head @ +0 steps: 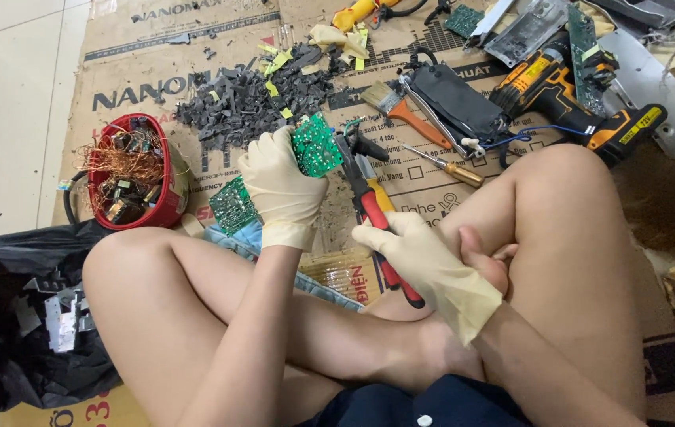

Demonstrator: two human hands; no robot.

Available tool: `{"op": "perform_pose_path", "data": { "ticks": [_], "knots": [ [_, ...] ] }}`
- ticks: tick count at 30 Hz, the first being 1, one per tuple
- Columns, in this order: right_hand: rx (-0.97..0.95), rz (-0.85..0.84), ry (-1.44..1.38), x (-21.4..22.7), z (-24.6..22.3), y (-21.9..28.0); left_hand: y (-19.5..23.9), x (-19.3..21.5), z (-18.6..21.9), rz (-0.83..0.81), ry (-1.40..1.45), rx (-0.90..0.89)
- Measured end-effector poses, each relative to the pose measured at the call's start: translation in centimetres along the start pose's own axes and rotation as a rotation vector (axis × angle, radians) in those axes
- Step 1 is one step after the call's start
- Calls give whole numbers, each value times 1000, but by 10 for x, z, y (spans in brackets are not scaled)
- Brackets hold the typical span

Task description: The person sits on the floor and uses a knife and pliers to pry components off a green circuit board. They remove several parts and place them into a red bucket filled with copper wire and other electronic scraps.

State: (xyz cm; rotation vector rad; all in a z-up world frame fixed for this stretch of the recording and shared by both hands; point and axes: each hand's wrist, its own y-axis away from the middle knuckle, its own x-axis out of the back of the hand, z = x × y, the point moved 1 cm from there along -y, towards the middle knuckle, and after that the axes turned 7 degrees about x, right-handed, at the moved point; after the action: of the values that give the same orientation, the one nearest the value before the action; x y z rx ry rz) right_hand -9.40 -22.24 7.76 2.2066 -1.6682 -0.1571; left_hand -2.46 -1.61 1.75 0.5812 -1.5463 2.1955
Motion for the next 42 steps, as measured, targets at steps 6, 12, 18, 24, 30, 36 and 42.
{"op": "perform_pose_path", "data": {
  "ticks": [6, 12, 18, 24, 30, 36, 42],
  "knots": [
    [52, -5, -16, -10, -26, 6, 7, -8, 0, -4, 25, 26],
    [125, -118, 21, 0, -38, 9, 1, 3, 0, -66, 148, 72],
    [-104, -148, -275, 9, -13, -16, 6, -13, -13, -70, 20, 14],
    [-124, -283, -447, 15, 7, -32, 8, -17, -22, -39, 12, -72],
    [-211, -331, -498, 21, -7, -20, 14, -22, -27, -41, 21, -50],
    [-116, -272, -450, 13, 6, -32, 7, 0, -7, -64, 0, -41],
    [140, -85, -85, 7, 6, -17, 8, 3, -10, -239, 34, 17]
  ]
}}
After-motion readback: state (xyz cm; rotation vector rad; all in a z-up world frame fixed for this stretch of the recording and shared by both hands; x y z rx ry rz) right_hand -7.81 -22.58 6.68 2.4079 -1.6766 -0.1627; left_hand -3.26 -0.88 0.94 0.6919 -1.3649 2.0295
